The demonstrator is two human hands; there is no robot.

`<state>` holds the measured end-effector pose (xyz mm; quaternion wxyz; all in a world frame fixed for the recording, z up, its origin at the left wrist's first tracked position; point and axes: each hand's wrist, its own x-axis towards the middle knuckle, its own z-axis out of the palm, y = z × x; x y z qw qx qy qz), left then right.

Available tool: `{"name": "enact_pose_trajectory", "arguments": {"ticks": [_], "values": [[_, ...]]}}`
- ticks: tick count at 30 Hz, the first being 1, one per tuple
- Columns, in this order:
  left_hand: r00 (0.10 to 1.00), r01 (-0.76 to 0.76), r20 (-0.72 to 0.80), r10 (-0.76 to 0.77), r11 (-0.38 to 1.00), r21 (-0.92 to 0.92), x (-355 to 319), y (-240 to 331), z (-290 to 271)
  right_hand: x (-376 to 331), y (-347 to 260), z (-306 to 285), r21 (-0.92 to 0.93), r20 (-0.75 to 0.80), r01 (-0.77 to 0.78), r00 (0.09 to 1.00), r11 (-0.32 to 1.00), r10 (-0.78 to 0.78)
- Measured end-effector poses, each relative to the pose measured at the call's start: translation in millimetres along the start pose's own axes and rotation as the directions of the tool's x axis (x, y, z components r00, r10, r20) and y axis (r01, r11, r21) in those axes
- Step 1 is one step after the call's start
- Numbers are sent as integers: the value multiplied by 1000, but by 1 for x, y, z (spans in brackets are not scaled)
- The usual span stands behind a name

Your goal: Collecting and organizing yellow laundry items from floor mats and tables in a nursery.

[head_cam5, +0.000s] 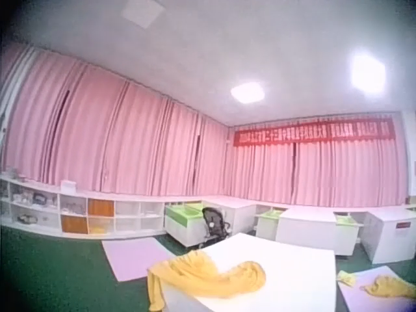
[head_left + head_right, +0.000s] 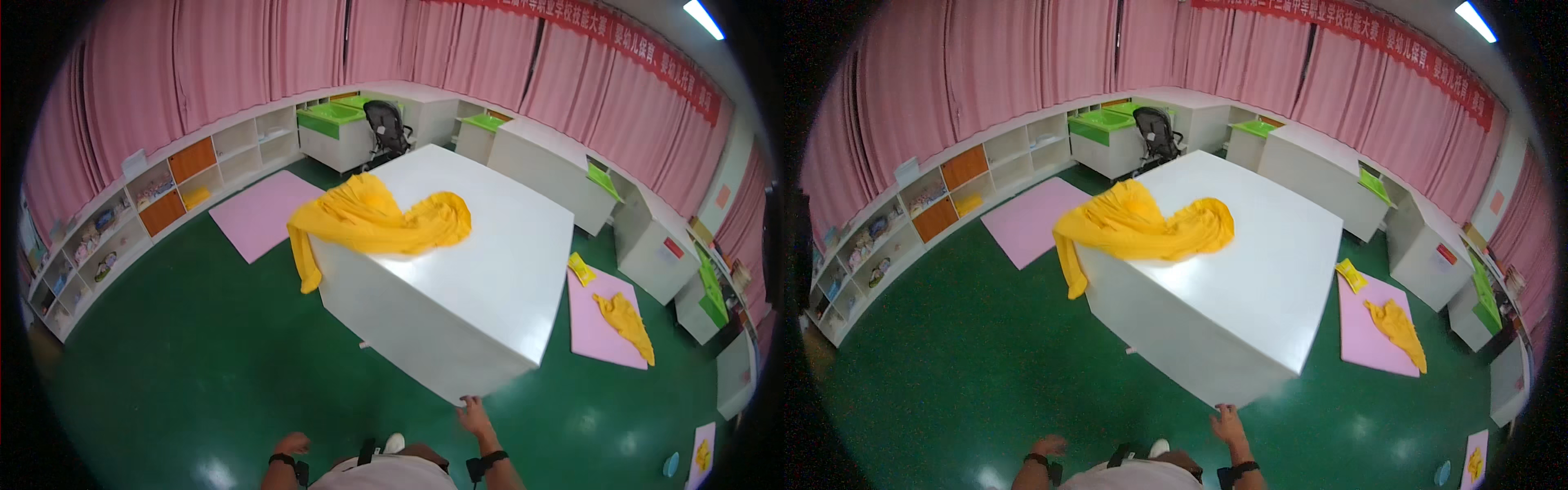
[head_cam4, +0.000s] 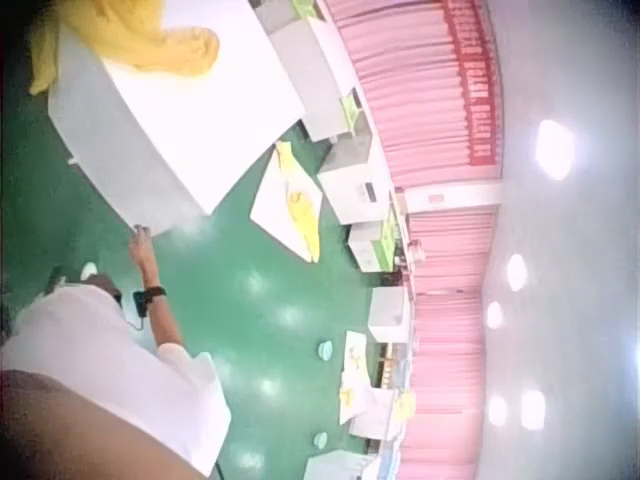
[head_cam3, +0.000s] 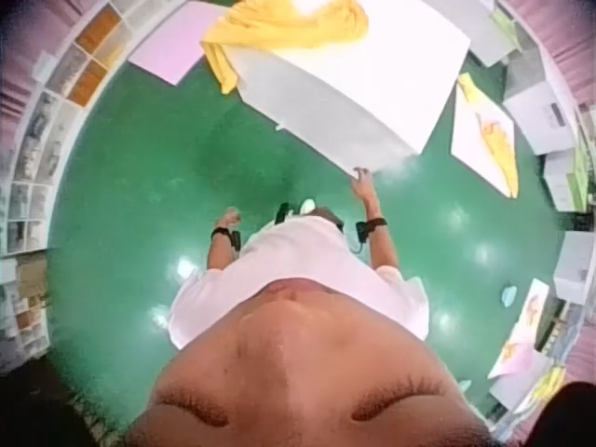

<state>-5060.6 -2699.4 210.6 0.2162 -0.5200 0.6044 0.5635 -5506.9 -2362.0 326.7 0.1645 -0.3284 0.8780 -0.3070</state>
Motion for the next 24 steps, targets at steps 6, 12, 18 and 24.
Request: {"name": "enact_pose_trajectory", "arguments": {"ticks": [6, 12, 18, 24], "values": [[987, -142, -127, 101, 915, -379, 67, 140, -58, 217, -106, -53, -125, -68, 353, 929, 927, -363], [982, -184, -117, 149, 895, -405, 147, 244, -168, 422, -206, -11, -233, -31, 455, 880, 859, -475], [906, -384, -366, 211, 772, -506, 256, 389, -298, 576, -238, 52, -324, 88, 146, 988, 935, -124], [874, -463, -430, 226, 656, -596, 272, 594, -412, 619, -226, 69, -435, 108, -39, 990, 899, 95]]}}
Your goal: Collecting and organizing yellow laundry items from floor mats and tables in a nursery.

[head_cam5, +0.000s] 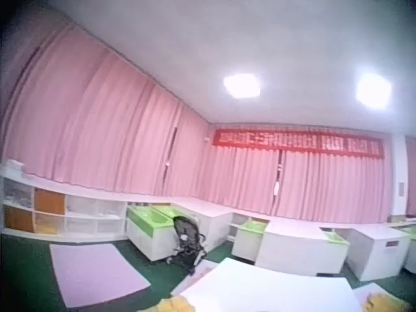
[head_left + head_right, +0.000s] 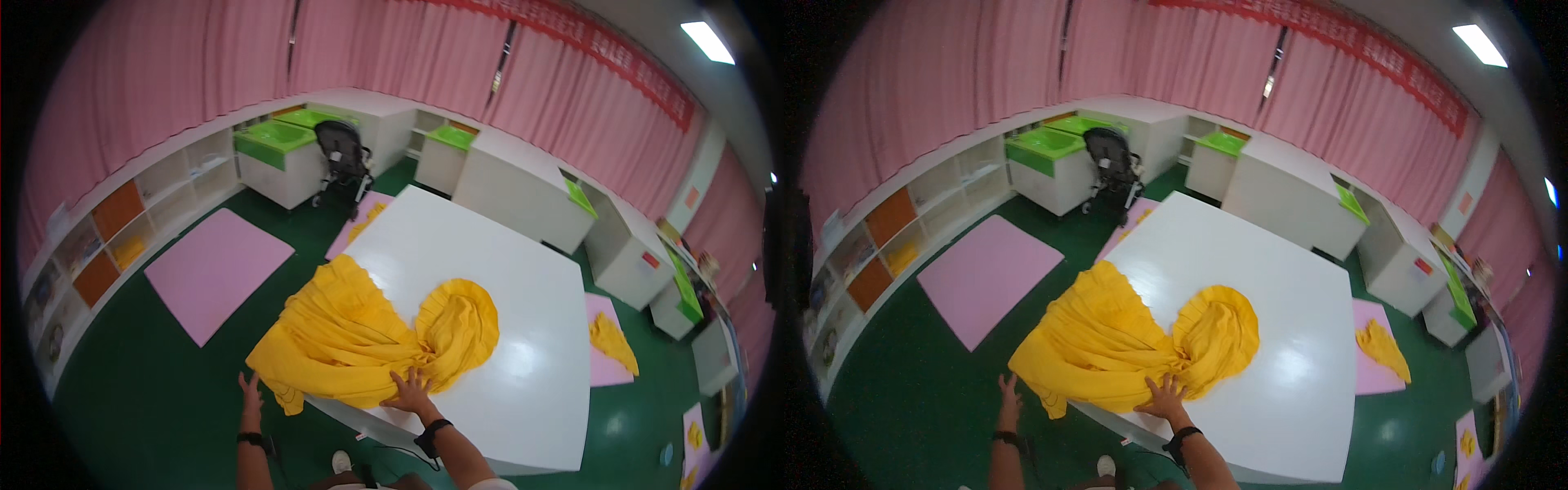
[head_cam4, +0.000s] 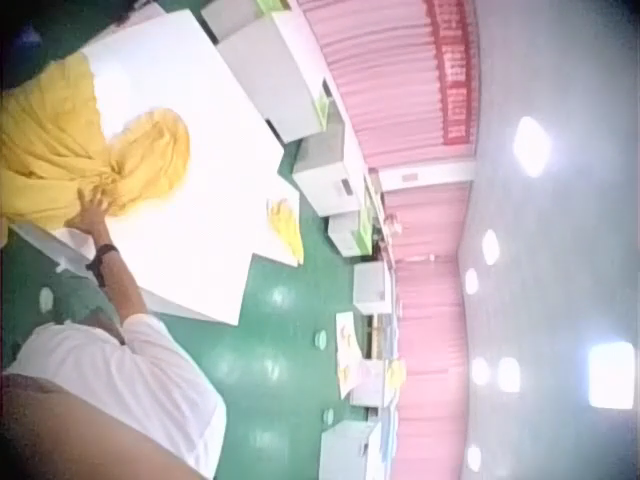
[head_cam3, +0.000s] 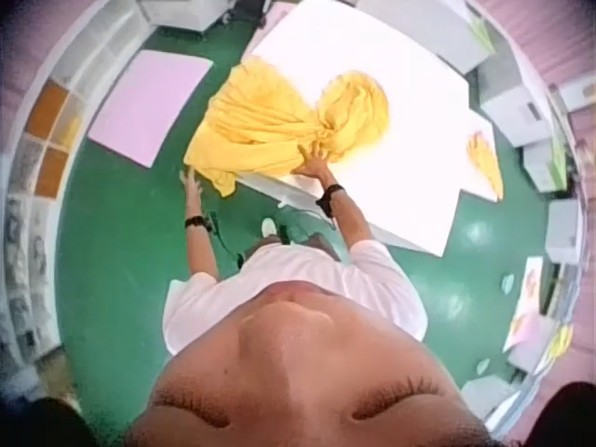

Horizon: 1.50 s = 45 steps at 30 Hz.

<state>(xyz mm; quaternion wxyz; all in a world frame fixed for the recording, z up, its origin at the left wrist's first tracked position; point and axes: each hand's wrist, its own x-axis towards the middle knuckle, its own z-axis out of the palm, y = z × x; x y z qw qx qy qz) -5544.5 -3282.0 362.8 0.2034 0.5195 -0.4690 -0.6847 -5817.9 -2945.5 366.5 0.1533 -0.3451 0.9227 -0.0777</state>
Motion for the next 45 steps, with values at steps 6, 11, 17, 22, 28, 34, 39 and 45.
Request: {"name": "enact_pose_trajectory", "arguments": {"ticks": [6, 11, 17, 22, 28, 34, 39, 45], "values": [[996, -17, -82, 30, 988, 155, 131, 3, 75, 23, -11, 1, -23, -59, -15, 998, 1000, 14], [922, -216, -224, 316, 899, 380, 171, -50, 89, 29, -3, 5, 28, -113, -50, 992, 998, 53], [773, -438, -473, 422, 895, 82, 140, -75, 105, 19, 9, -11, 119, -92, -85, 991, 989, 96], [679, -631, -513, 525, 775, -42, 117, -33, 133, -18, -14, 6, 246, -37, 136, 991, 960, -131], [645, -760, -2, 765, 640, -111, -10, 82, 238, -73, 10, 37, 569, -199, 227, 971, 790, -136], [120, -866, 490, 863, 332, -373, -105, 137, 462, -130, 98, 6, 741, -361, 150, 911, 654, 201], [-226, -830, 929, 293, 441, -341, -281, 21, 568, -213, 196, 14, 668, -475, -343, 487, 661, 733], [-263, -955, 963, -55, -126, -268, -305, -208, 532, -322, 275, 12, 523, -274, -624, 522, 581, 808]]}}
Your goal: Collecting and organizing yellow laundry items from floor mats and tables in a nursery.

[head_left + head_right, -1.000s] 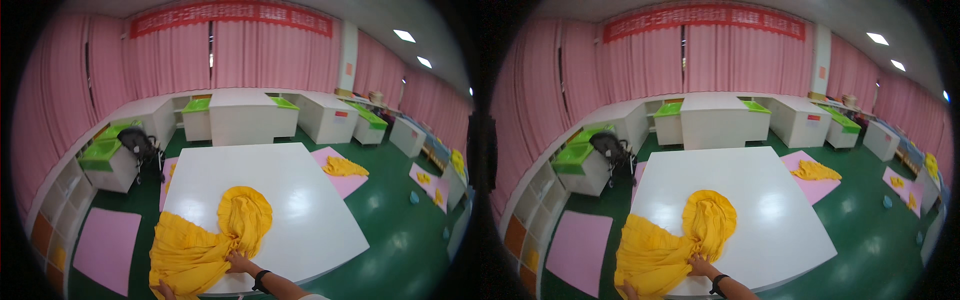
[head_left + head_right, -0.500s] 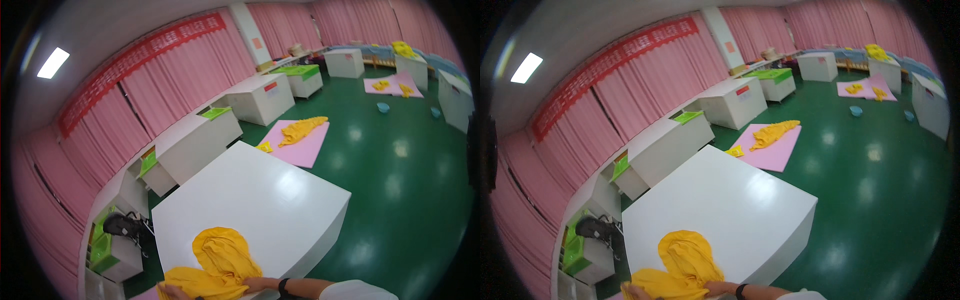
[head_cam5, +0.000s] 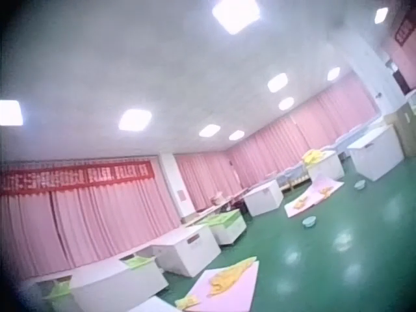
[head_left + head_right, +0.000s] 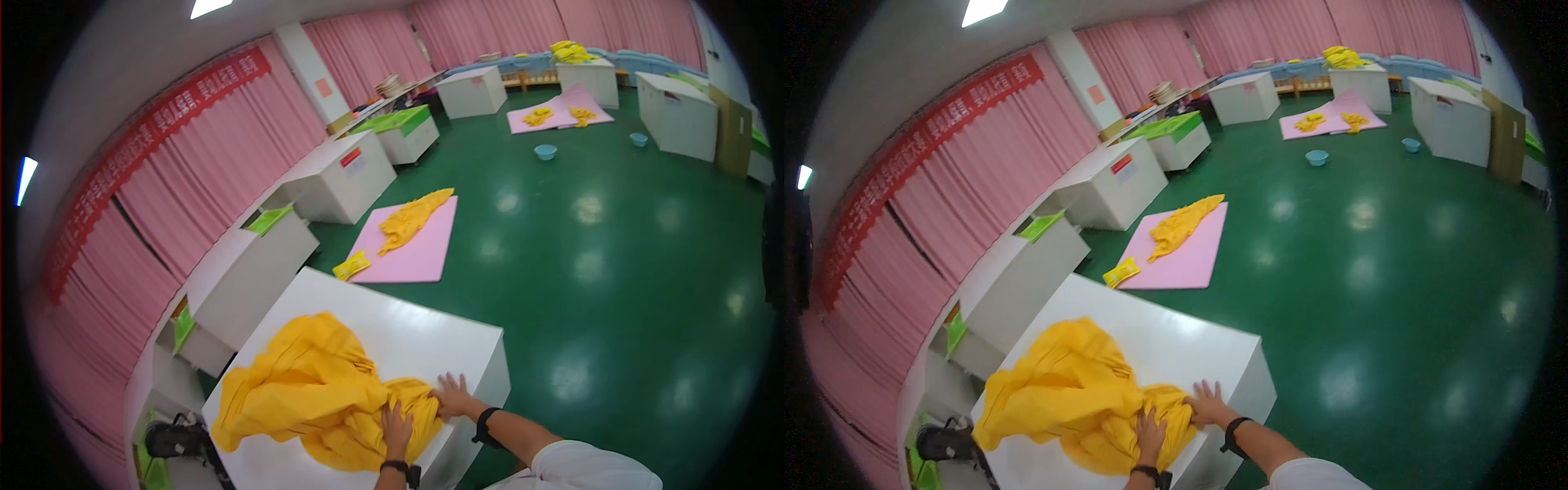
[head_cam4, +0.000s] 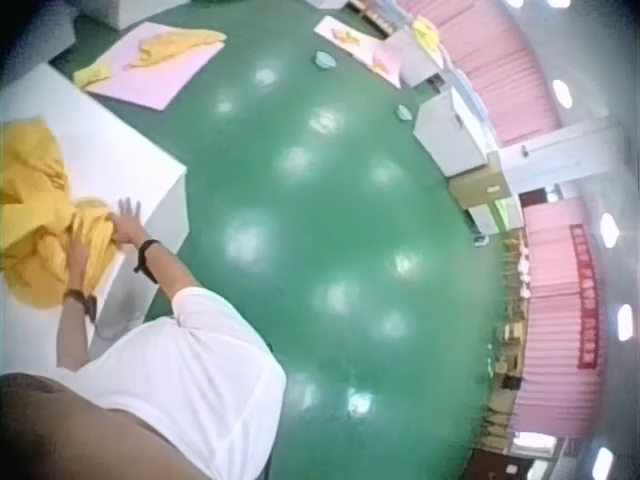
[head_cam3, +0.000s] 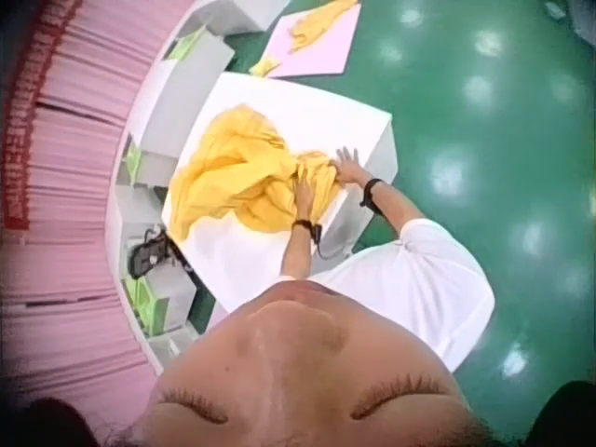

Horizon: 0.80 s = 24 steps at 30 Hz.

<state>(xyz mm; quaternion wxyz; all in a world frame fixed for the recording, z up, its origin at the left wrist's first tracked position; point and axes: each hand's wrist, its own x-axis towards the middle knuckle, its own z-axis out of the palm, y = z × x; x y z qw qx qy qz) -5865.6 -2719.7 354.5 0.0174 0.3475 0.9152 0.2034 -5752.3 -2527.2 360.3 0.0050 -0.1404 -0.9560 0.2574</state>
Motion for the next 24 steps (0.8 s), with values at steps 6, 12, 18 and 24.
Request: {"name": "enact_pose_trajectory", "arguments": {"ticks": [6, 12, 18, 24], "values": [[987, -65, -149, 65, 998, 7, 19, 37, -7, -2, 34, 14, -185, -39, 192, 979, 964, -202], [972, -114, -204, 113, 993, 7, 47, 33, -28, 12, 22, -7, -184, 33, 196, 981, 963, -193], [989, 24, -146, -25, 1000, -11, 50, 37, -44, 16, 10, -23, -107, 200, 173, 968, 979, -149], [973, 137, -192, -127, 990, 40, 59, 48, -31, 0, 65, -66, 90, 331, 257, 903, 962, -272]]}}
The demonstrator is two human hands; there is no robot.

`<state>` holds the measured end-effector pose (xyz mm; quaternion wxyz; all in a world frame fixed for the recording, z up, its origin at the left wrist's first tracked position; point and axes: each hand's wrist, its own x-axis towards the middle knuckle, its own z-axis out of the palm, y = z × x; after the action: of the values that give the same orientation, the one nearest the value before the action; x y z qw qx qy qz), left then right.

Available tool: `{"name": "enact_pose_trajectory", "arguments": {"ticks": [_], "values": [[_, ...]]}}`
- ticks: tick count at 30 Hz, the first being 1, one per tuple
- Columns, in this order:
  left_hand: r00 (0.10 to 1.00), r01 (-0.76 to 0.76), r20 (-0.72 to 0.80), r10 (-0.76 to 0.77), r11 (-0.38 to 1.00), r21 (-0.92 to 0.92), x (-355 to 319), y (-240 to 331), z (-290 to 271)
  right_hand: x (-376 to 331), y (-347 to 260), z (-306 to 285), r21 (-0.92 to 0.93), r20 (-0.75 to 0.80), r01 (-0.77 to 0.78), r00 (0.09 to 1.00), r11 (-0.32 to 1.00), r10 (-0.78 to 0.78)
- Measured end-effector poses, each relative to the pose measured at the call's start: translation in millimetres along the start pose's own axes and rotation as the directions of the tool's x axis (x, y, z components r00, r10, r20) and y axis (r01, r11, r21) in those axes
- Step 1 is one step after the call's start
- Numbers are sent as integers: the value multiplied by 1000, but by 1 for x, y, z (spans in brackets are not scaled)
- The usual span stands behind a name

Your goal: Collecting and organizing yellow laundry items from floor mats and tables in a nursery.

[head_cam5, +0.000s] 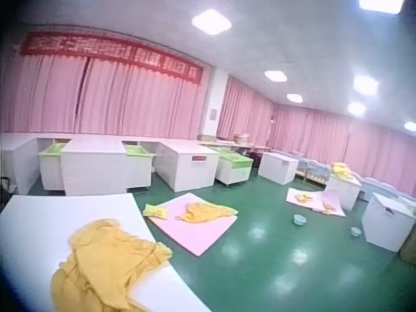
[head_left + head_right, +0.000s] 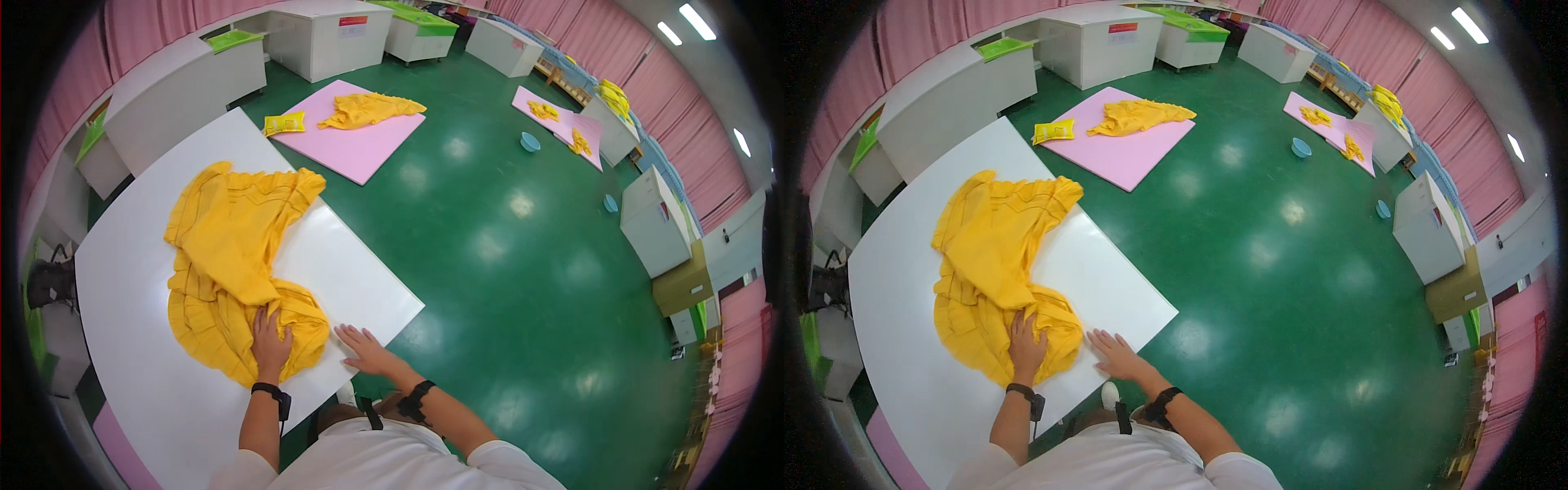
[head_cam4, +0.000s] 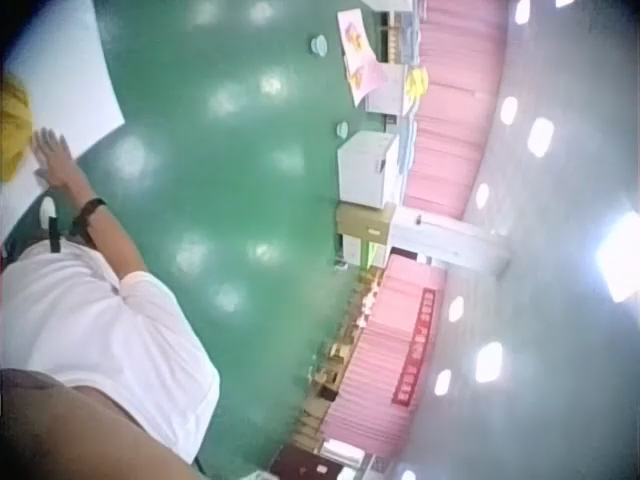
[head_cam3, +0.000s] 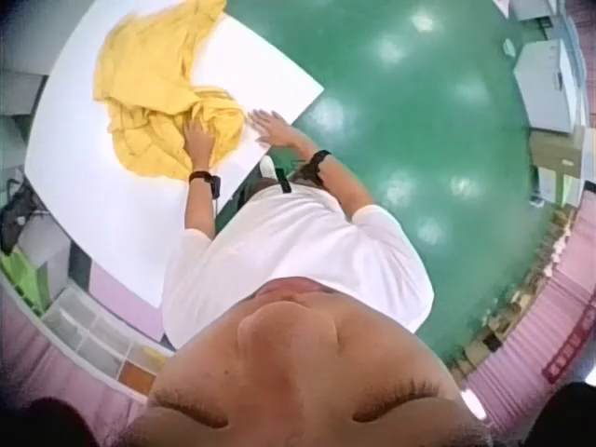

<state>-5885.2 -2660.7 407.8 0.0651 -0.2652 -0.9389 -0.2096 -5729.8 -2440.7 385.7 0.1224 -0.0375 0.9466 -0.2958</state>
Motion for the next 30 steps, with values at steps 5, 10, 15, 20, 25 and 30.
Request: {"name": "enact_pose_trajectory", "arguments": {"ticks": [5, 10, 15, 20, 25, 30], "values": [[991, 122, -57, -120, 992, 27, 7, 9, 10, -84, 73, -39, 137, -428, -53, 897, 989, 108], [958, 286, -59, -280, 938, 196, 10, 27, 25, -232, 200, -26, 395, -467, -410, 681, 822, 564], [859, 497, -102, -503, 768, 404, 21, 65, 44, -343, 299, -31, 611, -318, -521, 528, 596, 787], [899, 438, -197, -391, 805, 401, 71, 199, 88, -405, 375, -43, 552, -242, -673, 436, 493, 867], [1000, 28, 1, -28, 997, -68, 127, 333, 149, -378, 444, -118, 479, -110, -641, 634, 600, 765], [937, 57, 337, 91, 913, -405, 175, 456, 189, -338, 535, -184, 456, -53, -637, 677, 621, 734]]}}
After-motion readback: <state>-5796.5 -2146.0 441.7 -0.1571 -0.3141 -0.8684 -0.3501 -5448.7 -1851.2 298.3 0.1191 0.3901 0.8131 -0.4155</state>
